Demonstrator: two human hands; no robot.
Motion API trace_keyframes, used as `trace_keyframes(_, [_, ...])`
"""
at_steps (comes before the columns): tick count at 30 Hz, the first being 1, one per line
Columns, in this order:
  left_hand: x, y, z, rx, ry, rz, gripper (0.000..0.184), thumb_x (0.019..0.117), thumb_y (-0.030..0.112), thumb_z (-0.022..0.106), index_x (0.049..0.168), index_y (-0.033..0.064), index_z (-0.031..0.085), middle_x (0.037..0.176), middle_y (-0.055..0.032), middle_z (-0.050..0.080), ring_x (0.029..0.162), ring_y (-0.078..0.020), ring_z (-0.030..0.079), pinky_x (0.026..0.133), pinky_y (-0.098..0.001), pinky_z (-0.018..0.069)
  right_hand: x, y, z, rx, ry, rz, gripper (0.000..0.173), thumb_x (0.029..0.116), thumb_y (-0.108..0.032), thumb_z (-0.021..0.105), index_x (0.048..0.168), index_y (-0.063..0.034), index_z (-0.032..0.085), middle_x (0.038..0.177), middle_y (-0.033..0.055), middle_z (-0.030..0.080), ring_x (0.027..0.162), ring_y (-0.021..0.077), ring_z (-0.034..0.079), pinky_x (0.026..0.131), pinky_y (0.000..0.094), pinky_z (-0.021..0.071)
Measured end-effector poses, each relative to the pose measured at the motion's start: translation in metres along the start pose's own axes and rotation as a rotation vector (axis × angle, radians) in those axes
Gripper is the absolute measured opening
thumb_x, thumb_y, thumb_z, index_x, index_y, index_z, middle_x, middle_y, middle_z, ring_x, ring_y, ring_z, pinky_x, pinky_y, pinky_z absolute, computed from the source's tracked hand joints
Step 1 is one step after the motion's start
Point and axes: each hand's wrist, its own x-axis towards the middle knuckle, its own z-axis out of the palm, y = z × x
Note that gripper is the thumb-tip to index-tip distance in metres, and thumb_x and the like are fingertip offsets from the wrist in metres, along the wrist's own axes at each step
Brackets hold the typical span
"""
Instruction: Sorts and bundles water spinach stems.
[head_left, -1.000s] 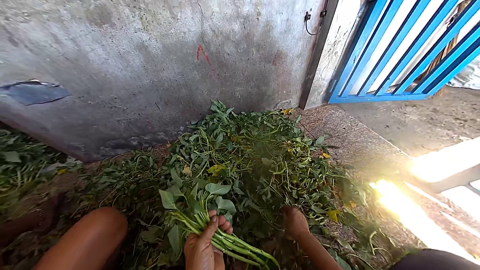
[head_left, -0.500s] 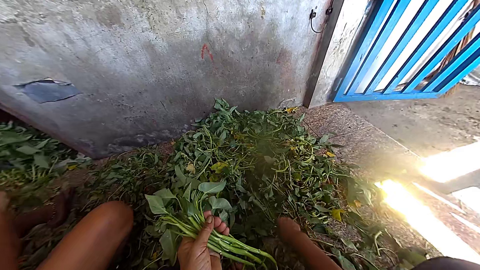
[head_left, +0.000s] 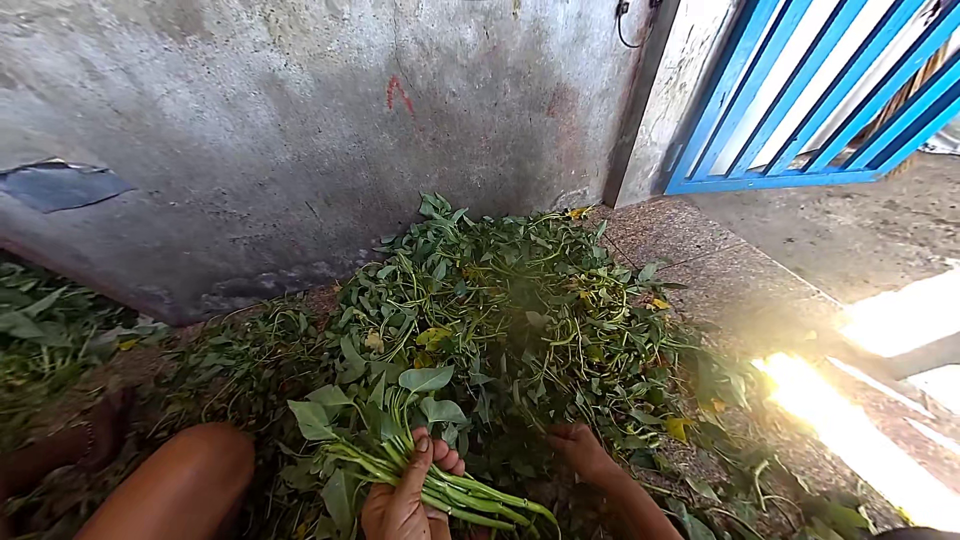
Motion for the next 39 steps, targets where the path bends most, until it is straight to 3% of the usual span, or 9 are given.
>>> trace_keyframes(2, [0.001,-0.001,0.0,-0.001,0.01,0.006,0.012,0.1054,0.005,0.053,0.108,-0.0031,0.062,0.072,-0.0116,0.069,0.059,-0.0217,0.07,0.059,-0.0378,0.064,-0.006,0.001,-0.007,-0.057,-0.011,0.057,0.026,0.1025,-0.022,0.061,0.111,-0.0012,0.073,0.093,0.0112,0.072,0.077,0.0197,0.066,0.072,0.0371,0.0549])
trace_keyframes(4, [0.001,-0.003,0.0,0.008,0.022,0.016,0.012,0.105,0.005,0.055,0.108,-0.0036,0.061,0.071,-0.0117,0.068,0.058,-0.0218,0.069,0.057,-0.0378,0.0635,-0.007,-0.002,-0.014,-0.409,-0.135,0.28,0.038,0.099,-0.03,0.063,0.12,0.0001,0.07,0.121,0.0224,0.07,0.115,0.0367,0.066,0.102,0.0581,0.0498])
trace_keyframes(5, [0.002,-0.005,0.001,0.018,0.028,0.017,0.011,0.1046,0.006,0.056,0.107,-0.0036,0.061,0.07,-0.0115,0.068,0.057,-0.0215,0.069,0.057,-0.0373,0.0632,-0.009,-0.002,-0.015,-0.428,-0.155,0.31,0.039,0.0978,-0.031,0.064,0.122,-0.0012,0.07,0.123,0.0221,0.069,0.118,0.037,0.066,0.104,0.0596,0.0489])
trace_keyframes(7, [0.004,-0.009,0.0,0.043,0.038,0.021,0.01,0.1037,0.006,0.058,0.106,-0.0034,0.061,0.07,-0.0114,0.067,0.057,-0.0206,0.069,0.056,-0.0362,0.0627,-0.023,-0.011,-0.02,-0.188,-0.12,0.207,0.029,0.1003,-0.025,0.063,0.117,-0.0036,0.072,0.1,0.0126,0.074,0.085,0.0229,0.069,0.079,0.0435,0.0562])
trace_keyframes(8, [0.004,-0.01,0.0,0.052,0.044,0.024,0.01,0.1034,0.006,0.058,0.106,-0.0034,0.061,0.07,-0.0118,0.068,0.057,-0.0207,0.069,0.056,-0.0362,0.0625,-0.035,-0.02,-0.023,0.03,-0.111,0.138,0.025,0.1024,-0.021,0.061,0.116,-0.0035,0.071,0.089,0.0063,0.07,0.068,0.0137,0.062,0.064,0.0321,0.0517])
trace_keyframes(11, [0.005,-0.015,0.001,0.069,0.061,0.029,0.01,0.1022,0.005,0.06,0.106,-0.0041,0.062,0.072,-0.0124,0.069,0.058,-0.0212,0.069,0.055,-0.036,0.0618,-0.055,-0.032,-0.026,0.538,-0.115,0.053,0.022,0.1023,-0.014,0.062,0.118,-0.0014,0.071,0.084,0.0033,0.071,0.059,0.0078,0.059,0.055,0.0242,0.0513])
trace_keyframes(22, [0.0,-0.028,0.003,0.099,0.002,-0.021,0.009,0.0981,-0.003,0.063,0.107,-0.0048,0.062,0.077,-0.0134,0.07,0.062,-0.0211,0.069,0.056,-0.0342,0.0604,-0.118,-0.062,0.005,0.501,-0.034,-0.377,0.017,0.0941,-0.008,0.069,0.108,-0.003,0.078,0.094,0.0025,0.075,0.072,0.006,0.065,0.067,0.0248,0.0555])
trace_keyframes(27, [-0.003,-0.032,-0.002,0.137,-0.167,-0.061,0.02,0.0886,-0.015,0.066,0.107,-0.0061,0.062,0.084,-0.0154,0.069,0.065,-0.0215,0.066,0.058,-0.0345,0.0588,-0.125,-0.067,0.028,0.2,0.12,-0.723,0.015,0.0922,-0.009,0.072,0.103,-0.0024,0.08,0.098,0.008,0.075,0.095,0.0122,0.069,0.087,0.0301,0.0571])
trace_keyframes(39, [-0.012,-0.029,-0.014,0.136,-0.421,0.098,0.027,0.0822,-0.02,0.06,0.107,-0.0091,0.061,0.09,-0.0173,0.074,0.078,-0.0216,0.073,0.073,-0.0349,0.0629,-0.139,-0.079,0.043,-0.181,0.308,-0.807,0.021,0.093,-0.024,0.073,0.106,-0.0094,0.08,0.098,0.0101,0.073,0.098,0.0229,0.069,0.09,0.0399,0.0574])
